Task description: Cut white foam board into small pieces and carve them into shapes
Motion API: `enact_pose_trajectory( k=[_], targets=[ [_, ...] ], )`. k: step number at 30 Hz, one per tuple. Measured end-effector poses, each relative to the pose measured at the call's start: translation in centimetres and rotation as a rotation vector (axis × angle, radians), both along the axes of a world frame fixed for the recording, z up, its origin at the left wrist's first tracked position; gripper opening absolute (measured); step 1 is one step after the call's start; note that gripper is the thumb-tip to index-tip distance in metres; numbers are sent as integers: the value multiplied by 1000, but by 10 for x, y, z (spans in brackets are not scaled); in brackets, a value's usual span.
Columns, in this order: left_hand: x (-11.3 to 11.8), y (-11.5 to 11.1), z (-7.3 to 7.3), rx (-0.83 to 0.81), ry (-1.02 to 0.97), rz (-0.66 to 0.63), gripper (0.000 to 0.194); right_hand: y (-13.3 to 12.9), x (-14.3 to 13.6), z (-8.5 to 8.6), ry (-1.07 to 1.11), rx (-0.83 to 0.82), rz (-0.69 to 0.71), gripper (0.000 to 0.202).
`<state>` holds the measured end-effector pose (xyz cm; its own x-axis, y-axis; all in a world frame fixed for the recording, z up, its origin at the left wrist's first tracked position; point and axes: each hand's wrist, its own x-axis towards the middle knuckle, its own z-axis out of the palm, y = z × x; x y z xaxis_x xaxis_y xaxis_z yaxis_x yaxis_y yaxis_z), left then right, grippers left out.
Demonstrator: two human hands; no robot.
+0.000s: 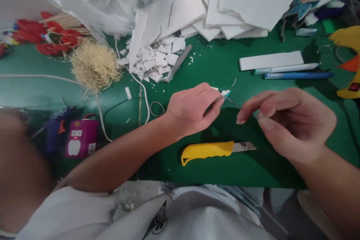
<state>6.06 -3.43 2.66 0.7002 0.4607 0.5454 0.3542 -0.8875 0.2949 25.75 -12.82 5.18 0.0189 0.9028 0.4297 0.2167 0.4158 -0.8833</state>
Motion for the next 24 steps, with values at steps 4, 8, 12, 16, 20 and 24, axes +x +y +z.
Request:
enact_pose_trajectory(
  k=[4, 8, 12, 16, 20, 24],
  targets=[
    [-1, 0, 3, 23, 23, -17, 25, -3, -1, -6, -6, -125, -41, 17],
    [-1, -3, 5, 36, 7, -54, 30, 0, -2, -13, -60, -113, -50, 27],
    [2, -6, 4, -1, -51, -122, 28, 5, -1, -13, -203, -76, -29, 35],
    [2, -7, 1, -80, -91, -164, 27, 7, 1, -9, -389, -43, 14, 30],
    [3, -8, 2, -155, -119, -173, 28, 7, 1, -8, -446, -4, 0, 28],
    [4, -10, 5, -245, -159, -186, 32, 7, 1, -7, -464, -1, -30, 20]
  ],
)
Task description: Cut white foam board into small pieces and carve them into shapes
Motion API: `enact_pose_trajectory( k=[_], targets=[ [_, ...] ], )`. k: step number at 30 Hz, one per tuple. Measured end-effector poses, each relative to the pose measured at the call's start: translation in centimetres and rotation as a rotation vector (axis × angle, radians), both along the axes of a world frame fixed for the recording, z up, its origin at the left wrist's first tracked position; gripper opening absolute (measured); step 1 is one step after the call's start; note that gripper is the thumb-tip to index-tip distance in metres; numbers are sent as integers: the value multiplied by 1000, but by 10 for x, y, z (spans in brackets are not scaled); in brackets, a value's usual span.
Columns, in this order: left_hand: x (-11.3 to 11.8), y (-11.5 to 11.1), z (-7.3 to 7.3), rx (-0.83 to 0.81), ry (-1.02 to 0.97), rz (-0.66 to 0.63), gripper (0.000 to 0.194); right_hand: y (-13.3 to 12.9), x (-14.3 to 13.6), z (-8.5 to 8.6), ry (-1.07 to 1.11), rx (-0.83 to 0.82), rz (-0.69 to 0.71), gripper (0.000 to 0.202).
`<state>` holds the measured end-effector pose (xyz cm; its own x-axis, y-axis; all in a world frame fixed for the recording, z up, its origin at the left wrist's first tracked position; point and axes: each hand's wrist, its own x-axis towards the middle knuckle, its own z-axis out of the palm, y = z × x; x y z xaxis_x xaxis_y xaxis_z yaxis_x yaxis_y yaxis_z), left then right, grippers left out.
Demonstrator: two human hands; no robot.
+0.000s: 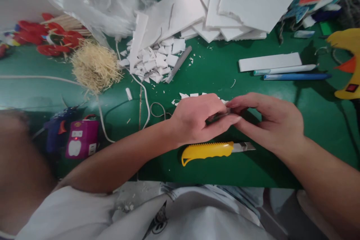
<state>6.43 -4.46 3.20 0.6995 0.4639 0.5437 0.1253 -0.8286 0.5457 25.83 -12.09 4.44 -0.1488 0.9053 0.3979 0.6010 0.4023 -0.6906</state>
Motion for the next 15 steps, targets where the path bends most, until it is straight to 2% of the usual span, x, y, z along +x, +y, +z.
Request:
enact_pose_trajectory(
  k=[3, 8, 12, 15],
  targets=[
    [0, -1, -1, -60, -66, -11, 29, -1, -1, 0, 37, -18, -54, 12],
    [1, 1, -4, -134, -202, -35, 25, -5, -3, -4, 224, -75, -133, 15],
    [3, 1, -3, -124, -188, 15, 11, -4, -5, -1, 453, -189, -144, 17],
    [4, -1, -3, -118, -149, -5, 18, -2, -7, 3, 565, -253, -114, 18]
  ],
)
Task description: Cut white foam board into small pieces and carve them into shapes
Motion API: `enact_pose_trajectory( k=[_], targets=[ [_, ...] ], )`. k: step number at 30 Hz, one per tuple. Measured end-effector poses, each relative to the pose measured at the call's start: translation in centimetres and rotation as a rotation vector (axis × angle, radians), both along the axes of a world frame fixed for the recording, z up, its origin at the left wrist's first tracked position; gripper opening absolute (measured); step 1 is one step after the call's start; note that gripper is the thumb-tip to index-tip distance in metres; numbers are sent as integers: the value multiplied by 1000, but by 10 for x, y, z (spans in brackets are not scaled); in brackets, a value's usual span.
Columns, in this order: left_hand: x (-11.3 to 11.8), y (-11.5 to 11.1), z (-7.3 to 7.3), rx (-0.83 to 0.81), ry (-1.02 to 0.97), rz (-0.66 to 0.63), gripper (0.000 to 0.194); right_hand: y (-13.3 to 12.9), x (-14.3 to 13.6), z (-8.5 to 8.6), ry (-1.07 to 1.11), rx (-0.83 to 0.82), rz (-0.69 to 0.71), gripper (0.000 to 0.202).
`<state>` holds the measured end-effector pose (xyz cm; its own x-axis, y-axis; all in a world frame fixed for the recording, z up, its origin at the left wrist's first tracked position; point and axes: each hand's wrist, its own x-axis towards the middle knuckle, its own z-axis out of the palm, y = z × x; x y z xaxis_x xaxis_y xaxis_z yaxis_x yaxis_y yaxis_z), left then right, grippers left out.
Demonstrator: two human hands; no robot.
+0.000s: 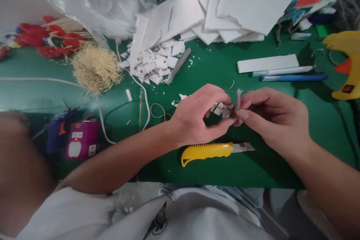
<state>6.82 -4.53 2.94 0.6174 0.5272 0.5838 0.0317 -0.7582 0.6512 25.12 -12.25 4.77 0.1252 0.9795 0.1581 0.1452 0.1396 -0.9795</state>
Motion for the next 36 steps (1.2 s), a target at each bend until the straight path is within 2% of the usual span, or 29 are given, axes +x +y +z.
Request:
enact_pose_trajectory(
  k=[9, 14, 18, 27, 36],
  targets=[
    [-3, -3, 4, -86, 122, -35, 26, 4, 5, 3, 124, 10, 99, 13],
    [-3, -4, 5, -26, 224, 12, 12, 5, 2, 7, 281, -23, 66, 20],
    [-4, -4, 4, 10, 277, 26, 17, 4, 2, 8, 373, -14, 78, 20],
    [-1, -3, 2, 120, 224, 29, 22, 6, 8, 7, 464, -26, 160, 14],
    [-3, -3, 3, 94, 235, 46, 27, 8, 6, 9, 448, 38, 105, 18]
  ],
)
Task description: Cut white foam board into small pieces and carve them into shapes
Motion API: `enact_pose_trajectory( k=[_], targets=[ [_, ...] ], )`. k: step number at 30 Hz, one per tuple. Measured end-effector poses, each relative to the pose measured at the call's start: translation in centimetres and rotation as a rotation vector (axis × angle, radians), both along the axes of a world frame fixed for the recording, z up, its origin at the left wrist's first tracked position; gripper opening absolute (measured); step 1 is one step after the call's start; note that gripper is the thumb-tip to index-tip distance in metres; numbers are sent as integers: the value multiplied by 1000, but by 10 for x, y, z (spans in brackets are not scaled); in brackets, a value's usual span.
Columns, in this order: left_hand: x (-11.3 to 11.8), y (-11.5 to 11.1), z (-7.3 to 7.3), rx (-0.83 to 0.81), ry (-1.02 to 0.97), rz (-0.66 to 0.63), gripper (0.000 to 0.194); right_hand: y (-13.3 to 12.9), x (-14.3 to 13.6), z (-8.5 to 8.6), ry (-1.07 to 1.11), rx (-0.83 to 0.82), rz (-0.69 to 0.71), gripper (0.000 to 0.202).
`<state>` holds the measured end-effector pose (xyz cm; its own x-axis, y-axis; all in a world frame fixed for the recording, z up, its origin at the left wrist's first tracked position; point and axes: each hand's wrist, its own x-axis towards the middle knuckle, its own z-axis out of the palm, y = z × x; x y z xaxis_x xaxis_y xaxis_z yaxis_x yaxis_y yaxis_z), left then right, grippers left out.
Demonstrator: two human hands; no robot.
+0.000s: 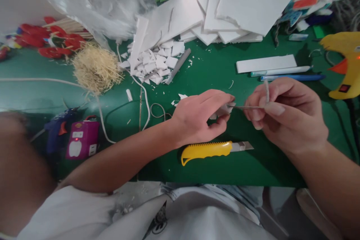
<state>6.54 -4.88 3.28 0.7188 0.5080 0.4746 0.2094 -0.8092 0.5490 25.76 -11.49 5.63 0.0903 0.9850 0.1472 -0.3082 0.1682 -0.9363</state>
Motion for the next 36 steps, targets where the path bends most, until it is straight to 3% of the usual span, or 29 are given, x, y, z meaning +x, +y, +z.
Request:
enact_pose_trajectory(
  k=[8, 12, 16, 20, 24, 36],
  targets=[
    [0, -7, 8, -121, -1, 22, 38, -2, -3, -2, -69, -63, 11, 20],
    [3, -14, 15, -392, -95, 16, 45, -4, -4, -3, -86, -71, 61, 15],
    [5, -14, 21, -744, -128, 9, 41, -3, -4, -3, -96, -67, 68, 15],
    [7, -13, 21, -940, -145, 0, 38, -3, -5, 0, -110, -77, 85, 17],
    [8, -13, 16, -974, -174, 1, 33, -4, -4, -1, -87, -78, 96, 14],
    [8, -11, 11, -843, -233, 83, 21, 0, 0, -5, -71, -54, 63, 18]
  ],
)
